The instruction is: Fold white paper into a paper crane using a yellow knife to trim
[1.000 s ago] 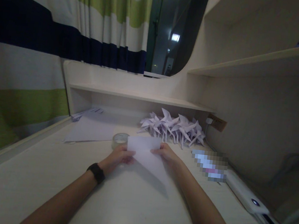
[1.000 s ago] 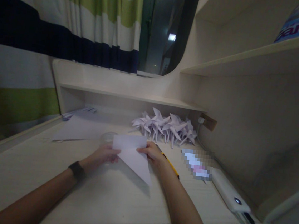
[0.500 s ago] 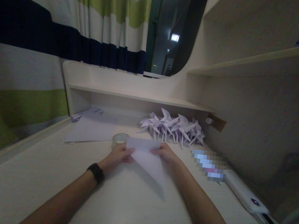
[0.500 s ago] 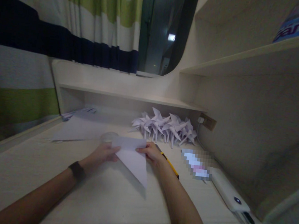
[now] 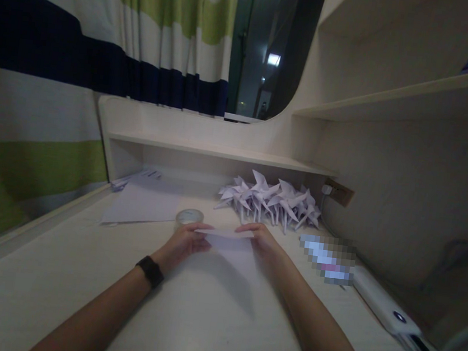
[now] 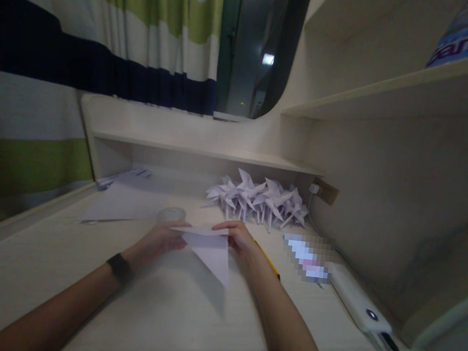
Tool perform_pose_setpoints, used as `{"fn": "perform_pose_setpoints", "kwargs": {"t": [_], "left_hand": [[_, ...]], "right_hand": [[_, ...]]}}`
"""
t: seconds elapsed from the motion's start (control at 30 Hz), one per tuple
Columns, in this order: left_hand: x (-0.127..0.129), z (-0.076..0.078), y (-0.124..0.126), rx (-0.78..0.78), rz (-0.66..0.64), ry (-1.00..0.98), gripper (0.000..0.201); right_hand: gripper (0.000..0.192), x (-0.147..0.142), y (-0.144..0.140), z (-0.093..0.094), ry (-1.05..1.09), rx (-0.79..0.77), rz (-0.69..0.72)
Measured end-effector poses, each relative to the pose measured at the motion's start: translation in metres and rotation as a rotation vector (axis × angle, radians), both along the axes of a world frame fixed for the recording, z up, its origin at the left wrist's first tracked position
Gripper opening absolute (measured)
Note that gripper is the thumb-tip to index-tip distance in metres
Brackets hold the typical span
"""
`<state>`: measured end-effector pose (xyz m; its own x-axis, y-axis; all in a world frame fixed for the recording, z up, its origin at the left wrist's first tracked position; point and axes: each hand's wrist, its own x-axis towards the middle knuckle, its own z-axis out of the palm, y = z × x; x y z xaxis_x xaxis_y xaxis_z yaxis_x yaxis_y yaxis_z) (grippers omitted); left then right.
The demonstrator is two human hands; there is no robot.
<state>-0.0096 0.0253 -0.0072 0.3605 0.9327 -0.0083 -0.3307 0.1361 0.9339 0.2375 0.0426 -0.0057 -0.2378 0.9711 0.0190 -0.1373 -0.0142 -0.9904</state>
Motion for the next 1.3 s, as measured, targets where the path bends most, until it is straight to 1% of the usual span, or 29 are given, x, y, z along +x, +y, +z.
{"fn": "perform_pose_setpoints", "kwargs": {"t": [0.13, 0.23, 0.3, 0.37, 0.43, 0.47, 0.57, 0.6, 0.63, 0.67, 0.77, 0.8, 0.87, 0.97, 1.1, 1.23, 1.3], "left_hand": [[-0.001, -0.002, 0.001, 0.018, 0.022, -0.061, 0.028], [-0.002, -0.007, 0.006, 0.044, 0.090, -0.082, 0.035], [-0.002, -0.011, 0.009, 0.057, 0.109, -0.064, 0.032], [-0.002, -0.013, 0.011, 0.059, 0.099, -0.032, 0.028], [-0.002, -0.014, 0.012, 0.065, 0.098, -0.015, 0.029], [-0.002, -0.014, 0.012, 0.073, 0.105, -0.017, 0.030], [-0.001, -0.012, 0.010, 0.115, 0.162, 0.021, 0.033], [-0.001, -0.010, 0.009, 0.141, 0.191, 0.063, 0.034], [0.000, -0.008, 0.007, 0.175, 0.220, 0.115, 0.035], [0.000, -0.007, 0.006, 0.214, 0.243, 0.176, 0.036], [0.005, -0.004, 0.000, 0.330, 0.242, 0.347, 0.037], [0.006, -0.003, -0.002, 0.363, 0.227, 0.391, 0.036], [0.010, -0.004, -0.004, 0.426, 0.195, 0.449, 0.033], [0.013, -0.007, -0.004, 0.495, 0.134, 0.491, 0.028], [0.014, -0.007, -0.002, 0.489, 0.063, 0.498, 0.020], [0.014, 0.000, -0.005, 0.506, 0.044, 0.492, 0.016], [0.016, 0.005, -0.009, 0.520, 0.059, 0.502, 0.016]], "right_hand": [[0.021, -0.001, 0.001, -0.001, -0.005, 0.049, -0.015], [0.021, -0.004, 0.002, -0.002, -0.012, 0.081, -0.048], [0.022, -0.008, 0.001, -0.002, -0.031, 0.115, -0.073], [0.024, -0.011, -0.003, -0.002, -0.068, 0.149, -0.051], [0.028, -0.013, -0.008, 0.002, -0.095, 0.170, 0.041], [0.031, -0.013, -0.012, 0.005, -0.100, 0.167, 0.118], [0.047, -0.012, -0.022, 0.015, -0.076, 0.082, 0.427], [0.050, -0.011, -0.025, 0.018, -0.055, 0.045, 0.503], [0.050, -0.012, -0.027, 0.019, -0.026, 0.023, 0.534], [0.046, -0.013, -0.029, 0.020, 0.001, 0.020, 0.521], [0.033, -0.021, -0.028, 0.013, 0.039, 0.051, 0.365], [0.034, -0.025, -0.027, 0.010, 0.036, 0.052, 0.327], [0.037, -0.033, -0.025, 0.002, 0.022, 0.043, 0.295], [0.044, -0.043, -0.022, -0.006, -0.013, 0.041, 0.277], [0.055, -0.052, -0.023, -0.009, -0.056, 0.034, 0.219], [0.055, -0.057, -0.024, -0.009, -0.054, 0.039, 0.165], [0.051, -0.058, -0.026, -0.008, -0.038, 0.040, 0.147]]}}
